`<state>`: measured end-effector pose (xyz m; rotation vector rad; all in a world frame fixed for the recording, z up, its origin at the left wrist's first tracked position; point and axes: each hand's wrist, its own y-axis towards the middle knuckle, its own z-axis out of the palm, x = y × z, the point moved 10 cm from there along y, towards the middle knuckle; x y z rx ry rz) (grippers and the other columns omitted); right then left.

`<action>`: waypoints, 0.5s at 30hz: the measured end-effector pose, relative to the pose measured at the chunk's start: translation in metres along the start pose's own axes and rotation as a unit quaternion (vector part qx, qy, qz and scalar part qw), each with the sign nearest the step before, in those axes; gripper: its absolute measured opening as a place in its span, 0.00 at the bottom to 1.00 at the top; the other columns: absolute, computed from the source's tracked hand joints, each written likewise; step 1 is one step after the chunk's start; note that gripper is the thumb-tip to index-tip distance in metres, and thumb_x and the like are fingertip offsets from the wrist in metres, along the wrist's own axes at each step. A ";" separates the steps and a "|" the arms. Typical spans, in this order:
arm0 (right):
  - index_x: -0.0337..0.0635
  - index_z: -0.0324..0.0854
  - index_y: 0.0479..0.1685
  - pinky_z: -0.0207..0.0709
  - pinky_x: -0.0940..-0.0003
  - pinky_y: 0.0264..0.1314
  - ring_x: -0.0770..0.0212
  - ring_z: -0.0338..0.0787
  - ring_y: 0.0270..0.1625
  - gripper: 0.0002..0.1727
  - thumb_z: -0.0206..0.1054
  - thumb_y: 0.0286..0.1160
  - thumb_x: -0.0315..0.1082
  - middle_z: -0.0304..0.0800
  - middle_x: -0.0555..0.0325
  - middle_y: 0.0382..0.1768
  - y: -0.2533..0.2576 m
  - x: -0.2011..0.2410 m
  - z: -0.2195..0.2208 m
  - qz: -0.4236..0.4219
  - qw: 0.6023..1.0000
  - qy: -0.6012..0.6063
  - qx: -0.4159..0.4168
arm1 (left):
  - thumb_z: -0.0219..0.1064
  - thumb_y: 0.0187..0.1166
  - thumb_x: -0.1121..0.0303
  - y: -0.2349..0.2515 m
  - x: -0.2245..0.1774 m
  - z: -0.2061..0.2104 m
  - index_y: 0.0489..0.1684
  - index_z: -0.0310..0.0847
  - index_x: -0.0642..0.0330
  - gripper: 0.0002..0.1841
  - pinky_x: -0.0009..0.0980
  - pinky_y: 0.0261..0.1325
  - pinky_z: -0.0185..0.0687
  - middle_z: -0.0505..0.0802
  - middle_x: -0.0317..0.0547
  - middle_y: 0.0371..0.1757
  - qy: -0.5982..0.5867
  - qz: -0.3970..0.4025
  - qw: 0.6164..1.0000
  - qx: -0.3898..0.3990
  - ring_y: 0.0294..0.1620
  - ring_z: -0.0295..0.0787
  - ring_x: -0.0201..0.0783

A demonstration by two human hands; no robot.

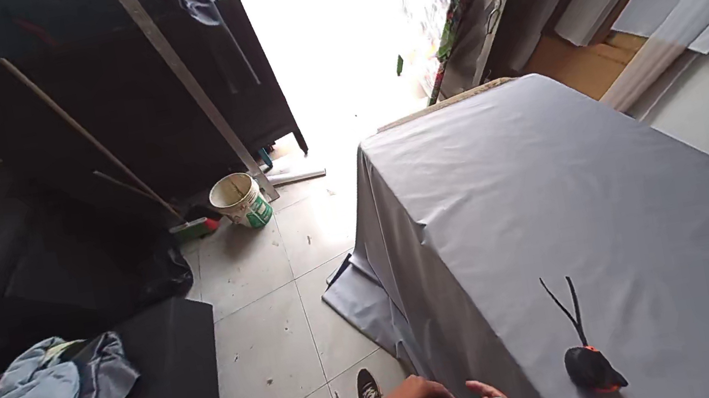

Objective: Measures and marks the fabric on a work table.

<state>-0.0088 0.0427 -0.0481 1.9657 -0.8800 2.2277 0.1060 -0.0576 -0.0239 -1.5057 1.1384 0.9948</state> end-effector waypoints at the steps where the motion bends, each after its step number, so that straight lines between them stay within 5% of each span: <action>1: 0.33 0.90 0.43 0.78 0.78 0.23 0.77 0.80 0.19 0.15 0.64 0.84 0.37 0.88 0.66 0.21 0.016 0.024 0.028 -0.040 0.999 -0.005 -0.011 | 0.58 0.89 0.69 -0.017 0.004 -0.012 0.58 0.86 0.71 0.14 0.52 0.58 0.86 0.95 0.59 0.44 0.002 0.003 1.000 -0.016 0.43 0.94 0.50; 3: 0.43 0.91 0.25 0.71 0.79 0.19 0.78 0.75 0.15 0.21 0.62 0.83 0.43 0.84 0.71 0.16 0.042 0.059 0.066 -0.101 0.993 -0.039 -0.055 | 0.55 0.91 0.68 -0.050 0.019 -0.035 0.55 0.85 0.71 0.15 0.52 0.58 0.85 0.93 0.60 0.42 -0.005 -0.011 1.000 -0.023 0.43 0.92 0.50; 6: 0.48 0.82 0.16 0.65 0.78 0.11 0.75 0.69 0.09 0.24 0.55 0.85 0.41 0.78 0.69 0.10 0.069 0.118 0.060 -0.128 0.968 0.072 -0.205 | 0.55 0.89 0.68 -0.105 0.040 -0.076 0.51 0.87 0.69 0.15 0.44 0.59 0.85 0.94 0.52 0.43 -0.065 -0.032 0.997 -0.024 0.45 0.91 0.40; 9: 0.43 0.81 0.19 0.79 0.74 0.30 0.72 0.83 0.23 0.24 0.58 0.87 0.43 0.84 0.65 0.19 0.073 0.184 -0.005 -0.224 0.892 -0.166 -0.355 | 0.55 0.90 0.64 -0.171 0.076 -0.112 0.52 0.85 0.64 0.14 0.28 0.45 0.86 0.91 0.36 0.35 -0.229 -0.054 0.966 -0.106 0.35 0.86 0.27; 12: 0.27 0.88 0.47 0.79 0.39 0.64 0.35 0.89 0.59 0.24 0.58 0.90 0.44 0.89 0.29 0.51 0.074 0.187 -0.095 -0.130 0.776 -0.447 -0.424 | 0.52 0.89 0.64 -0.212 0.111 -0.152 0.59 0.81 0.61 0.15 0.28 0.34 0.87 0.89 0.35 0.33 -0.300 -0.084 0.929 -0.197 0.27 0.85 0.29; 14: 0.33 0.81 0.72 0.70 0.28 0.71 0.23 0.78 0.72 0.28 0.64 0.85 0.47 0.77 0.20 0.69 0.066 0.140 -0.166 0.068 0.751 -0.467 -0.461 | 0.51 0.85 0.67 -0.225 0.129 -0.180 0.51 0.82 0.59 0.13 0.27 0.30 0.85 0.89 0.36 0.33 -0.319 -0.097 0.907 -0.259 0.24 0.84 0.29; 15: 0.35 0.74 0.81 0.66 0.20 0.69 0.16 0.72 0.74 0.39 0.71 0.77 0.54 0.68 0.15 0.75 0.057 0.110 -0.194 0.163 0.739 -0.459 -0.465 | 0.50 0.84 0.67 -0.229 0.137 -0.192 0.46 0.82 0.57 0.12 0.25 0.28 0.84 0.90 0.36 0.33 -0.340 -0.099 0.890 -0.288 0.23 0.84 0.28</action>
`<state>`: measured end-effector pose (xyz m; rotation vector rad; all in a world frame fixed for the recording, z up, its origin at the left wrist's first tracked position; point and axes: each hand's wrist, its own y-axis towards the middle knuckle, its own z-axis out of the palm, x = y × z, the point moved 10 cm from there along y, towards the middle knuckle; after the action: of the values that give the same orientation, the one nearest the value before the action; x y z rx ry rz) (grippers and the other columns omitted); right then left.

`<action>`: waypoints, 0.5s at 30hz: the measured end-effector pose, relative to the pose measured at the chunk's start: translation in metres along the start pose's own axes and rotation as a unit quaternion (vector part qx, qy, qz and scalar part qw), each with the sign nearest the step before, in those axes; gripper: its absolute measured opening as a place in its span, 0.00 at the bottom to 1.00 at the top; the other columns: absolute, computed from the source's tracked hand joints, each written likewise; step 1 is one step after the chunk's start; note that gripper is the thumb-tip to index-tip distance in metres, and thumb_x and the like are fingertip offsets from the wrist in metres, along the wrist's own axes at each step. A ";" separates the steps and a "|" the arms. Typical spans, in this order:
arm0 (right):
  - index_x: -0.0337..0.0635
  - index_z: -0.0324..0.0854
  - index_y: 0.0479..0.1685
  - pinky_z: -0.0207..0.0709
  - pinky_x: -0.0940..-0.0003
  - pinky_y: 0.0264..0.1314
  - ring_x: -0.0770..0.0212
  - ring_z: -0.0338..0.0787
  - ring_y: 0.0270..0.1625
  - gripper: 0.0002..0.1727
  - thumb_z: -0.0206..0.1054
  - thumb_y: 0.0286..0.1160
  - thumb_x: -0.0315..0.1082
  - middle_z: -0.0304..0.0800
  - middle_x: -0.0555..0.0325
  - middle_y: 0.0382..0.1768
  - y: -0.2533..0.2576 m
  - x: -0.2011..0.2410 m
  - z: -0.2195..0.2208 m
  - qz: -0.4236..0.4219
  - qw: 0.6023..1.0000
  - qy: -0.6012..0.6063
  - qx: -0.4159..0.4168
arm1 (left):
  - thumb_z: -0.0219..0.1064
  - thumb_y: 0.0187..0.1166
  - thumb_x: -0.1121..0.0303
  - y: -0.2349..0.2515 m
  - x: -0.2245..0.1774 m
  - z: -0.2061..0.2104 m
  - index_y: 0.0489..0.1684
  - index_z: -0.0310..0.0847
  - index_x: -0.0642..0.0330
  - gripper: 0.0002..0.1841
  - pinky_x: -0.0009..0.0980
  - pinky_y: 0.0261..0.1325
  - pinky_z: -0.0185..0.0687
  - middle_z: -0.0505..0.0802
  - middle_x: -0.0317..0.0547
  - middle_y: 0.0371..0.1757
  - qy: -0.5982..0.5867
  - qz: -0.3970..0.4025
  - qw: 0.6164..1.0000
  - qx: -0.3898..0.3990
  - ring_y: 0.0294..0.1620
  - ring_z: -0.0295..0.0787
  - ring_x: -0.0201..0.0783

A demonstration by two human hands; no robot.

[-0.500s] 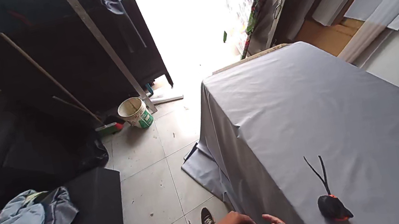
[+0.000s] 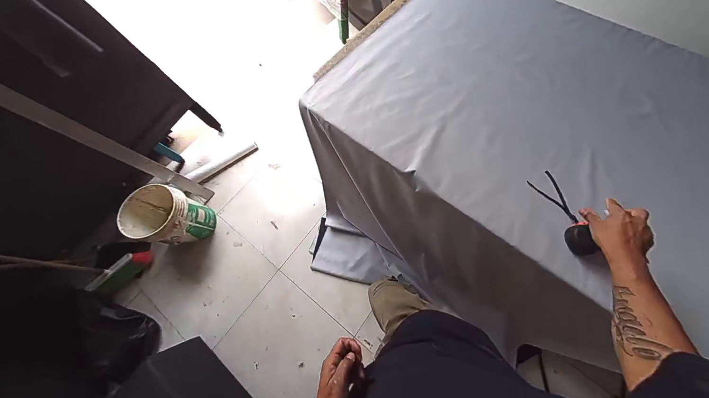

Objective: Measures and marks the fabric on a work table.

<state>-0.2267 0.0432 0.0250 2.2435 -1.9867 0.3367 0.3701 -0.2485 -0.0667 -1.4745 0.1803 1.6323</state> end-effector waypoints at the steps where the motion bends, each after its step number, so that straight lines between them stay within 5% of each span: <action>1: 0.37 0.65 0.87 0.63 0.16 0.68 0.12 0.67 0.76 0.52 0.76 0.68 0.62 0.60 0.12 0.80 0.010 -0.033 0.017 0.066 0.997 -0.036 0.035 | 0.50 0.85 0.65 0.008 -0.004 -0.011 0.41 0.82 0.55 0.13 0.24 0.27 0.83 0.90 0.35 0.31 -0.027 0.000 0.999 -0.023 0.22 0.83 0.26; 3: 0.37 0.65 0.87 0.60 0.17 0.73 0.15 0.67 0.79 0.60 0.76 0.59 0.72 0.65 0.15 0.79 0.023 -0.074 0.050 0.130 0.987 -0.044 0.077 | 0.49 0.88 0.59 0.025 -0.017 -0.025 0.30 0.81 0.51 0.18 0.21 0.26 0.78 0.86 0.30 0.22 -0.043 -0.005 0.998 -0.048 0.19 0.79 0.23; 5: 0.36 0.75 0.80 0.57 0.20 0.78 0.21 0.69 0.80 0.52 0.74 0.64 0.70 0.73 0.20 0.76 0.028 -0.085 0.076 0.138 0.985 0.015 0.100 | 0.49 0.92 0.58 0.043 -0.030 -0.038 0.28 0.80 0.50 0.20 0.20 0.23 0.70 0.78 0.26 0.15 -0.025 -0.006 0.999 -0.042 0.16 0.71 0.22; 7: 0.36 0.82 0.72 0.61 0.22 0.75 0.23 0.74 0.77 0.46 0.75 0.65 0.68 0.79 0.22 0.71 0.031 -0.077 0.090 0.137 0.982 -0.018 0.126 | 0.52 0.91 0.60 0.063 -0.038 -0.057 0.38 0.83 0.52 0.15 0.20 0.25 0.70 0.77 0.26 0.17 -0.009 -0.016 1.000 -0.022 0.17 0.71 0.21; 10: 0.28 0.80 0.68 0.64 0.22 0.73 0.20 0.74 0.75 0.47 0.88 0.52 0.54 0.77 0.17 0.69 0.031 -0.051 0.096 0.179 0.976 -0.056 0.112 | 0.51 0.90 0.65 0.103 -0.066 -0.106 0.48 0.84 0.57 0.13 0.21 0.31 0.80 0.86 0.30 0.27 0.002 -0.040 0.999 -0.029 0.24 0.80 0.24; 12: 0.30 0.80 0.68 0.65 0.22 0.71 0.21 0.75 0.74 0.47 0.89 0.46 0.52 0.78 0.18 0.68 0.020 -0.002 0.098 0.178 0.980 -0.040 0.078 | 0.51 0.89 0.65 0.129 -0.097 -0.133 0.48 0.84 0.58 0.14 0.23 0.30 0.83 0.89 0.34 0.30 0.012 -0.055 0.998 -0.041 0.26 0.84 0.27; 15: 0.36 0.83 0.68 0.66 0.20 0.69 0.22 0.80 0.69 0.43 0.88 0.49 0.50 0.83 0.23 0.64 -0.009 0.155 0.126 0.065 0.990 0.074 0.099 | 0.56 0.89 0.61 0.181 -0.147 -0.160 0.51 0.85 0.58 0.14 0.22 0.28 0.82 0.90 0.34 0.34 0.028 -0.041 0.998 -0.026 0.27 0.85 0.26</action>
<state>-0.1902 -0.1347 -0.0577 2.1288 -2.1063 0.7244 0.3450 -0.5296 -0.0655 -1.5481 0.1075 1.5413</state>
